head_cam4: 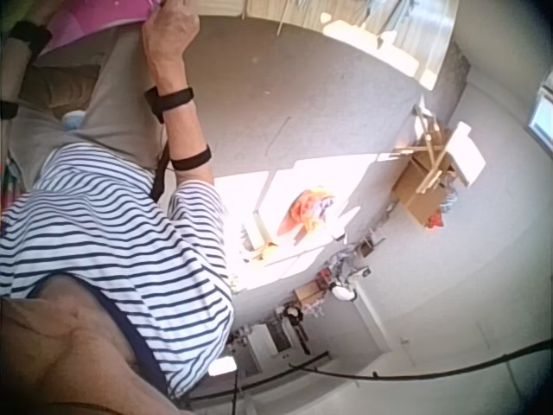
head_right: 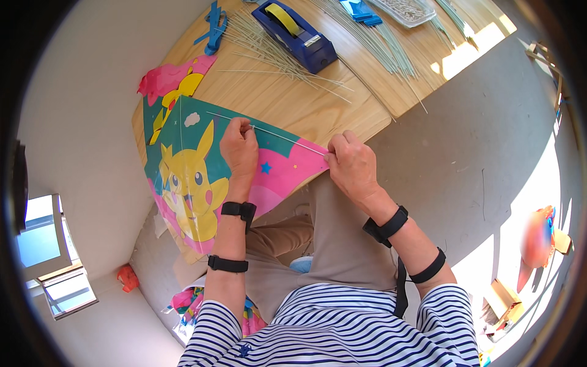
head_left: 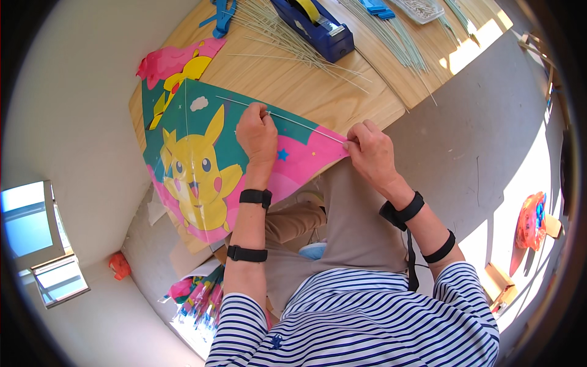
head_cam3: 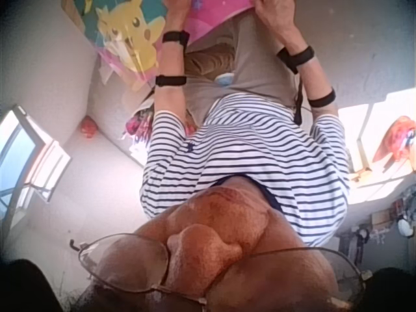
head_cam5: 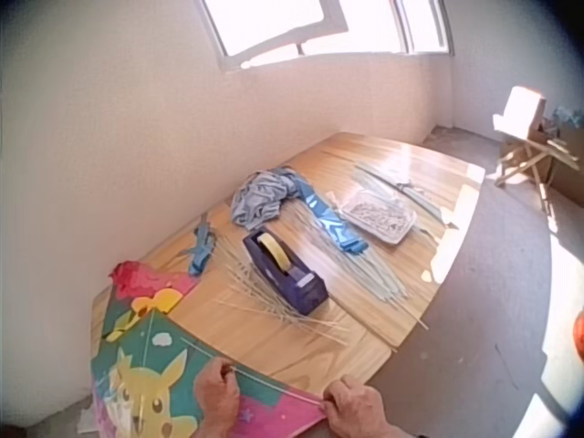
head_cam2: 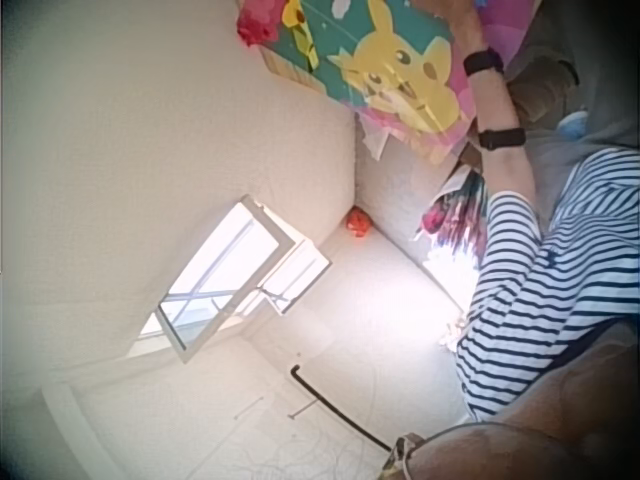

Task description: The recorder is assembling a Pikachu-themed kite by attaching sticks and tape.

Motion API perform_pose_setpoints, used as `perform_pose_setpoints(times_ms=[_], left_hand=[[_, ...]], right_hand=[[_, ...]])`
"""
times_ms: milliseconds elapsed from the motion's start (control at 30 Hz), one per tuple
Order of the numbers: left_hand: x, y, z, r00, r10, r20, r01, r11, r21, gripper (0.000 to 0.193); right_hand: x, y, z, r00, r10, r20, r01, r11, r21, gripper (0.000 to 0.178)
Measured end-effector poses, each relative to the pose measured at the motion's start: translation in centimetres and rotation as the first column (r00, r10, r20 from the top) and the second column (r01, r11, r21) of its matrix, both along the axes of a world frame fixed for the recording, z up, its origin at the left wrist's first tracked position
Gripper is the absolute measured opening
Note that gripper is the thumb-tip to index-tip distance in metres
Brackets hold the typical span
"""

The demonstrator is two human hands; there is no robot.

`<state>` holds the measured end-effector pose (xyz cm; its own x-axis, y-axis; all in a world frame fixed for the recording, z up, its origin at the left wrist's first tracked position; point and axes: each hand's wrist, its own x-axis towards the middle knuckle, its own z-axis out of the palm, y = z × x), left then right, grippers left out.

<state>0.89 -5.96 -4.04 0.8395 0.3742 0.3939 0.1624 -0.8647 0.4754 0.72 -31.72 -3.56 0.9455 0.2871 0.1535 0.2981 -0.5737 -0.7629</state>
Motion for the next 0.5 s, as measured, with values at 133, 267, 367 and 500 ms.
perform_pose_setpoints(times_ms=[133,267,367,500], left_hand=[[0.09,-0.35,0.38,1.000,0.020,-0.021,-0.021,0.999,-0.038,0.012],[0.06,0.00,0.10,1.000,0.000,0.003,0.000,1.000,0.014,0.012],[0.10,-0.22,0.15,1.000,0.003,-0.014,-0.003,1.000,-0.027,0.012],[0.10,-0.04,-0.15,1.000,-0.011,0.005,0.011,1.000,-0.006,0.011]], right_hand=[[0.00,-0.05,-0.15,1.000,-0.001,-0.006,0.001,1.000,-0.006,0.014],[-0.02,0.03,-0.08,1.000,0.002,-0.005,-0.002,1.000,-0.005,0.014],[0.02,-0.02,0.03,1.000,0.002,-0.004,-0.002,1.000,-0.003,0.014],[-0.01,0.01,-0.02,1.000,0.001,-0.012,-0.001,1.000,0.000,0.013]])
